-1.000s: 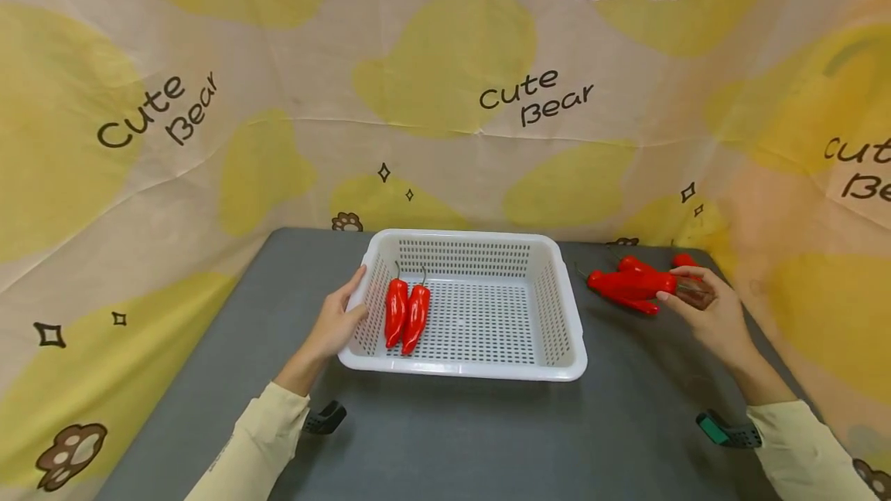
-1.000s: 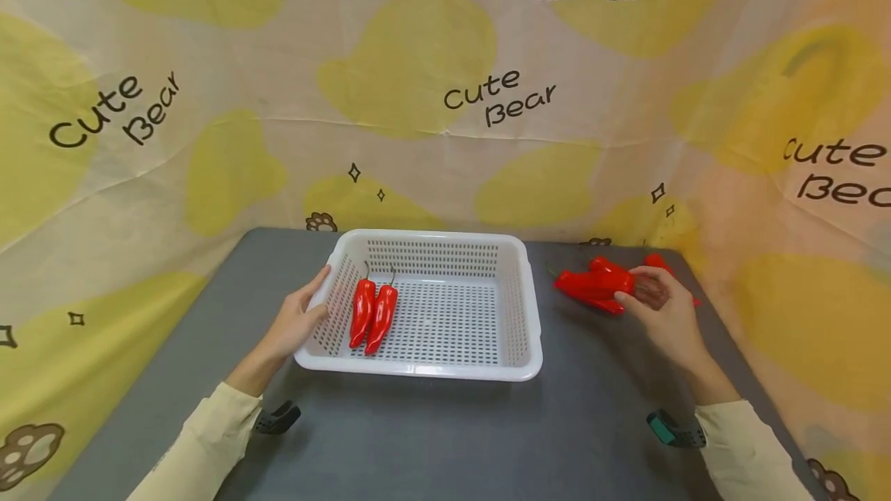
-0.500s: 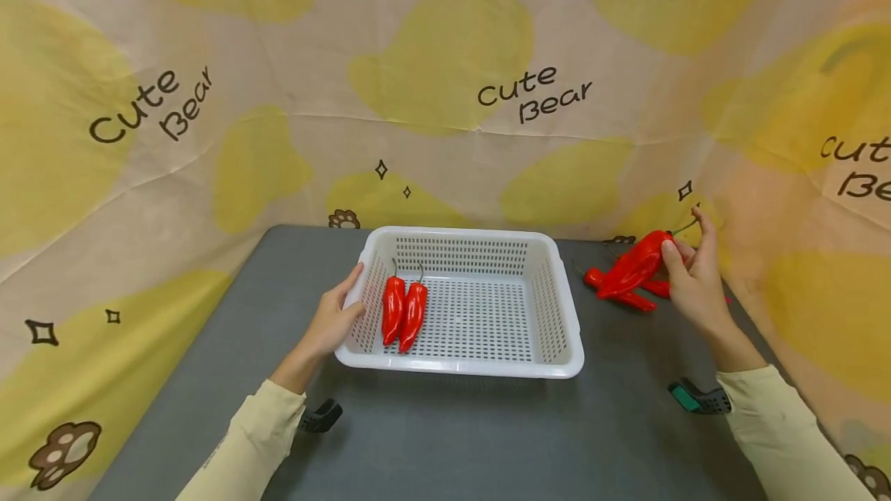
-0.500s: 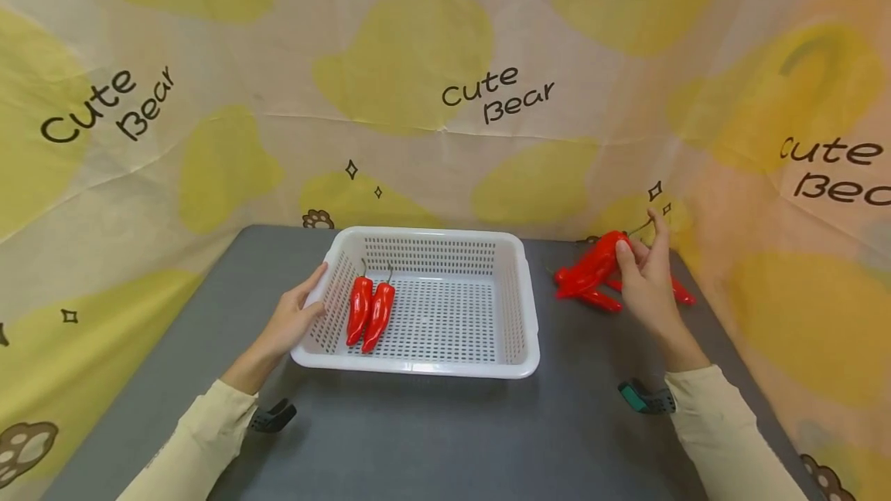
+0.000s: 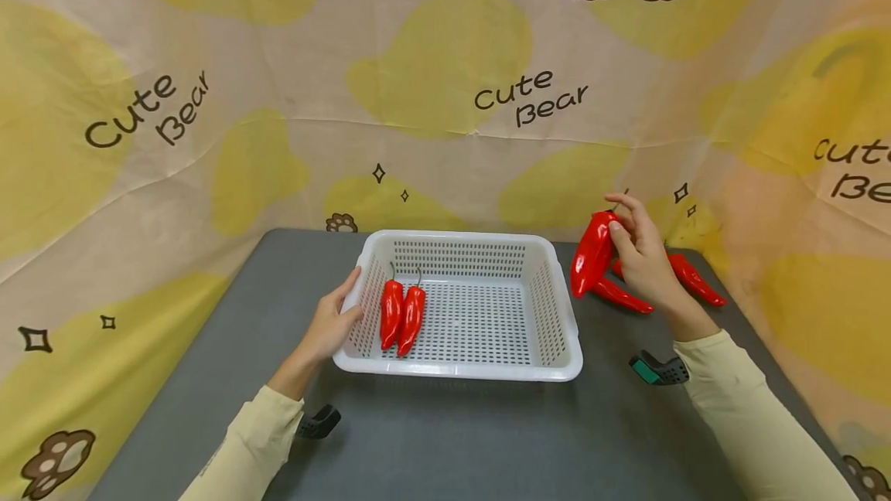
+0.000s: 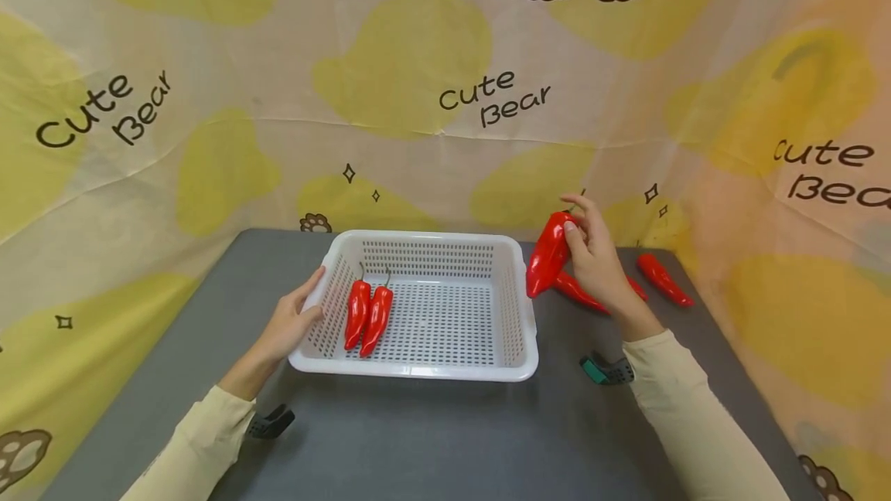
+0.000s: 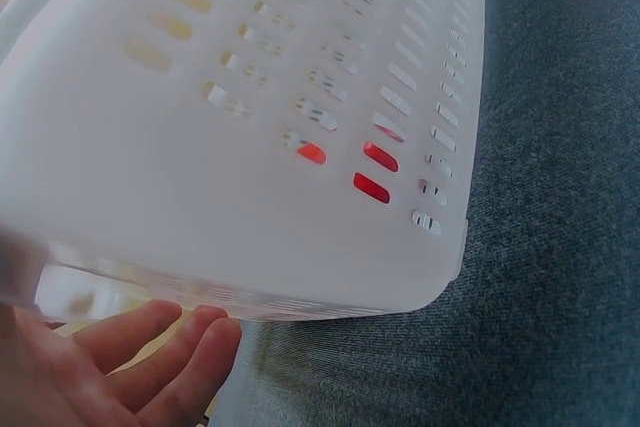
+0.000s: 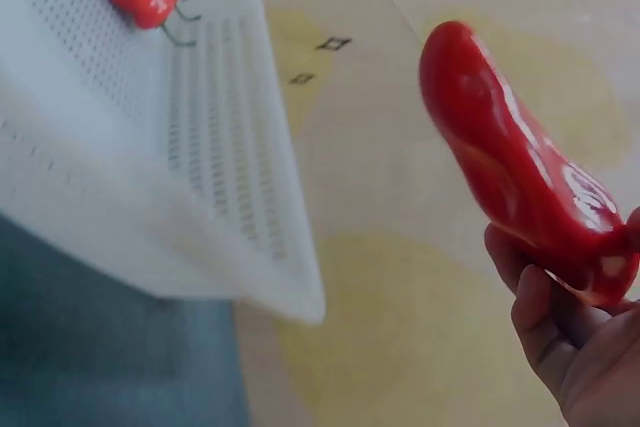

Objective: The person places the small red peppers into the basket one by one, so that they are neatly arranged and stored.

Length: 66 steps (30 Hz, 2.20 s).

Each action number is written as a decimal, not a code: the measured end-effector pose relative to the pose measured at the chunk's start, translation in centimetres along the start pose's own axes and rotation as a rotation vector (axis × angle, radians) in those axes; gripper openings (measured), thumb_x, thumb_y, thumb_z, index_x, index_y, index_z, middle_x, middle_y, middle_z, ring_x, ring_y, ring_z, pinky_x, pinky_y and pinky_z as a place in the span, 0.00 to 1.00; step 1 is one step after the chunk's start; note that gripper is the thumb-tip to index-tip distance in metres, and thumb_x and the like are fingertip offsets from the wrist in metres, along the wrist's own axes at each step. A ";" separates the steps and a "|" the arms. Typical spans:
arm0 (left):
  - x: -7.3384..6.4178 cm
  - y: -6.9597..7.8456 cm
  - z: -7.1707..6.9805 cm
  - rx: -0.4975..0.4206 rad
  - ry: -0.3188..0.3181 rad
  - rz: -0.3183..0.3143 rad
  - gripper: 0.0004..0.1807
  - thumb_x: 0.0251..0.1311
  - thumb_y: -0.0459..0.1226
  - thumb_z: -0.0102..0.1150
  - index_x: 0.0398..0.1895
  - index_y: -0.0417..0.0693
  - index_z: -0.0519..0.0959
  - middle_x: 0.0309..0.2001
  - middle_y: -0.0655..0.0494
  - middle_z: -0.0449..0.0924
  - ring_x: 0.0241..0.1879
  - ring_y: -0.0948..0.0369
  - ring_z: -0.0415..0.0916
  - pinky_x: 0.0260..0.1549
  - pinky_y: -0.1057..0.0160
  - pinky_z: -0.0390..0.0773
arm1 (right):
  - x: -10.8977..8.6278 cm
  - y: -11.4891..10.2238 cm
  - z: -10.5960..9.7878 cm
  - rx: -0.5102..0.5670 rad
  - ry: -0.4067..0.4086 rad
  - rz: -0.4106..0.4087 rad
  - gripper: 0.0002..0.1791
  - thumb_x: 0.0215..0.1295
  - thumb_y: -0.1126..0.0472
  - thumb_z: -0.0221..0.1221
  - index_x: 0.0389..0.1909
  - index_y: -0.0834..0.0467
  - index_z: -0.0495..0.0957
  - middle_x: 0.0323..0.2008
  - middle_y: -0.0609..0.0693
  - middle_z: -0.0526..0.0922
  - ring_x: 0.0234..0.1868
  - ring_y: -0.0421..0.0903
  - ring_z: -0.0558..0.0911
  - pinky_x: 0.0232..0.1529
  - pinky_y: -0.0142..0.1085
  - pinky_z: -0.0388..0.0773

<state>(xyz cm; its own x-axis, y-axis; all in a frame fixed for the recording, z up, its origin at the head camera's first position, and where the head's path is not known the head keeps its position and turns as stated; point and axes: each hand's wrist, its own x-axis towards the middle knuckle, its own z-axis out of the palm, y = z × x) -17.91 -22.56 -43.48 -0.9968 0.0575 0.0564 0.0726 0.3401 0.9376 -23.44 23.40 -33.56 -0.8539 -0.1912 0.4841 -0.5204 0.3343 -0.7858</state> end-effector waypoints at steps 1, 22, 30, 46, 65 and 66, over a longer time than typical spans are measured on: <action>0.0 0.0 0.0 0.000 0.002 0.000 0.41 0.64 0.25 0.43 0.81 0.48 0.50 0.78 0.37 0.54 0.66 0.38 0.70 0.54 0.40 0.81 | 0.3 -0.2 0.3 -0.012 -0.009 -0.005 0.21 0.79 0.65 0.43 0.69 0.62 0.63 0.40 0.43 0.75 0.31 0.36 0.78 0.29 0.23 0.80; 0.8 -0.1 -0.3 -0.002 -0.008 0.005 0.41 0.65 0.25 0.44 0.82 0.51 0.50 0.79 0.37 0.54 0.62 0.36 0.74 0.49 0.41 0.83 | 6.5 -1.2 7.0 0.263 -0.228 0.133 0.31 0.74 0.69 0.52 0.76 0.58 0.59 0.64 0.60 0.66 0.45 0.44 0.82 0.42 0.28 0.85; 1.0 -0.2 0.1 -0.018 -0.019 -0.001 0.42 0.64 0.25 0.44 0.82 0.52 0.51 0.78 0.37 0.55 0.62 0.35 0.74 0.48 0.40 0.83 | 6.8 -0.2 9.4 0.278 -0.280 0.263 0.31 0.72 0.69 0.53 0.74 0.60 0.58 0.69 0.66 0.63 0.54 0.55 0.75 0.43 0.26 0.83; 0.2 -0.1 -0.3 -0.014 -0.010 -0.006 0.41 0.64 0.25 0.44 0.82 0.51 0.51 0.78 0.36 0.55 0.62 0.34 0.73 0.49 0.40 0.83 | 6.7 -0.2 14.6 0.293 -0.370 0.346 0.18 0.71 0.71 0.53 0.59 0.66 0.64 0.57 0.63 0.69 0.53 0.56 0.75 0.44 0.29 0.82; 0.2 0.0 -0.4 0.014 -0.002 0.008 0.41 0.64 0.26 0.45 0.81 0.49 0.51 0.78 0.35 0.56 0.62 0.35 0.73 0.47 0.40 0.84 | 6.1 1.4 17.5 0.166 -0.611 0.328 0.24 0.72 0.70 0.53 0.67 0.65 0.64 0.60 0.65 0.70 0.51 0.57 0.80 0.60 0.59 0.79; 0.2 0.0 -0.4 0.017 -0.001 0.007 0.41 0.64 0.26 0.45 0.81 0.49 0.51 0.78 0.35 0.56 0.62 0.34 0.73 0.47 0.40 0.84 | 6.1 1.4 17.7 0.160 -0.613 0.327 0.24 0.72 0.71 0.53 0.67 0.65 0.64 0.60 0.65 0.70 0.50 0.56 0.80 0.59 0.58 0.80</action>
<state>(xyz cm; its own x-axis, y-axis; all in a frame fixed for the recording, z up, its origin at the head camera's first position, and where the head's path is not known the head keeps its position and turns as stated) -18.11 -22.95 -43.37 -0.9962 0.0607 0.0622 0.0799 0.3557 0.9312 -29.60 6.36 -38.50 -0.7950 -0.6043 -0.0526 -0.1916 0.3325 -0.9234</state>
